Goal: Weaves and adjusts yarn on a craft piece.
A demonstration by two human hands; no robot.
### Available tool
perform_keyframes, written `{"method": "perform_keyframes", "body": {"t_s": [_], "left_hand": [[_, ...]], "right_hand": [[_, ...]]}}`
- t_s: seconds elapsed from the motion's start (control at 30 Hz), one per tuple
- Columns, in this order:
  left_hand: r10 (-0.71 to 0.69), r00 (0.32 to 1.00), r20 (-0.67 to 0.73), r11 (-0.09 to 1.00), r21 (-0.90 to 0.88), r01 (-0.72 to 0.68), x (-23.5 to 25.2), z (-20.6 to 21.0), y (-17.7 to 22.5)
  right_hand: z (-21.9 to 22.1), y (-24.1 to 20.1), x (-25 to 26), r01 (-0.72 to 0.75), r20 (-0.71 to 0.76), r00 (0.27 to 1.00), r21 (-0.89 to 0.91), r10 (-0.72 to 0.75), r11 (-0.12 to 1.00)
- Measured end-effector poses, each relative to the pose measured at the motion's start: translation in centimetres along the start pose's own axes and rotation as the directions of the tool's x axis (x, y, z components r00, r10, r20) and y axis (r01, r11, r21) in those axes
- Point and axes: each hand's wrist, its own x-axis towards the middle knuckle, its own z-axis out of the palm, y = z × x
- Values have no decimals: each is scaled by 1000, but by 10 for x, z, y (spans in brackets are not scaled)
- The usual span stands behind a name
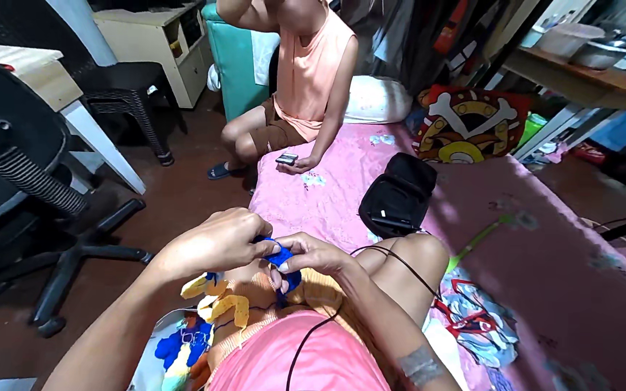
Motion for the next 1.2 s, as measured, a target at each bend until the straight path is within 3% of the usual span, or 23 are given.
{"method": "perform_keyframes", "body": {"t_s": [0.3,0.63,0.83,1.0,1.2], "left_hand": [[-62,998,8,986,-156,63,-24,10,-27],[-11,999,50,962,-272,24,-36,35,-50],[-5,998,67,946,-324,27,-35,41,-60],[0,998,68,919,-393,27,-34,52,-66],[16,997,71,856,-517,23,-35,66,-78]], "right_hand": [[-1,32,-19,-107,89,991,134,96,985],[19,43,-24,-274,52,961,85,270,958],[18,40,-31,-258,32,966,36,257,965],[18,30,-36,-207,5,977,-196,212,958],[11,34,-43,-194,-6,981,-122,195,973]]}}
